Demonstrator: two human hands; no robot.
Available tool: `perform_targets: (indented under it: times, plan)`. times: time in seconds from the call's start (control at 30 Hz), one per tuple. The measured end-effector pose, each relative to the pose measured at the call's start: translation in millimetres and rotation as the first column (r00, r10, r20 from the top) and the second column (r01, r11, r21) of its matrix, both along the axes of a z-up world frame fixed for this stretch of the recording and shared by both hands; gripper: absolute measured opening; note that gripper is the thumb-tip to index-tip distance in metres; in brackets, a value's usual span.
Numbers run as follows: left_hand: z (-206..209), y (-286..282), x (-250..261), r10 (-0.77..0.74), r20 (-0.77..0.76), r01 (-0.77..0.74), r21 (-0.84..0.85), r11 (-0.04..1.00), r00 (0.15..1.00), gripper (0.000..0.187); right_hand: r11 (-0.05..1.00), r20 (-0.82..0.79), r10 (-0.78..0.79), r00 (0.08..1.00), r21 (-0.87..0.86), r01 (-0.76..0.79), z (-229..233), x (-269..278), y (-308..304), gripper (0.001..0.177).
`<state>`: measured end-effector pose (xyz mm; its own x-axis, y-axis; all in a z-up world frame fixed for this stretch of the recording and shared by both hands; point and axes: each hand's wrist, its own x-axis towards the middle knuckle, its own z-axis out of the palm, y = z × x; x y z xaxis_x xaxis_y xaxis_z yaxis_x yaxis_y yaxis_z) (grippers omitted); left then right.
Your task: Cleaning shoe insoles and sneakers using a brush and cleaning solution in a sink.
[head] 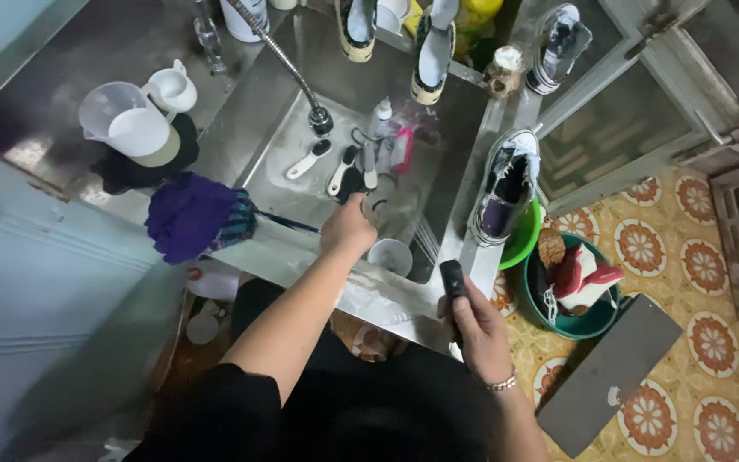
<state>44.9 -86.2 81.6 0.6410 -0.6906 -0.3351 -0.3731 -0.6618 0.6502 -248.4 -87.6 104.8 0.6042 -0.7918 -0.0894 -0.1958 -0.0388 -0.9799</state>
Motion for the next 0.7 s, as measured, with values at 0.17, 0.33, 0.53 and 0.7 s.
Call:
perform_targets:
  times: [0.17,0.33,0.53,0.7]
  plan:
    - [-3,-1,1,0.015,0.006,-0.015,0.021,1.0,1.0,0.064,0.985,0.001,-0.024,1.0,0.17,0.023,20,4,-3,0.052]
    - [-11,-1,2,-0.016,0.028,0.016,-0.018,1.0,0.999,0.063,0.986,0.03,-0.035,0.999,0.162,0.029,34,10,-2,0.055]
    - [1,2,0,-0.003,0.015,0.003,-0.011,1.0,1.0,0.063,0.982,0.046,-0.078,0.996,0.174,0.069,27,7,-3,0.053]
    - [-1,0,0,0.023,0.005,-0.023,-0.011,1.0,1.0,0.056,0.986,0.089,-0.065,0.994,0.161,0.05,30,3,-3,0.052]
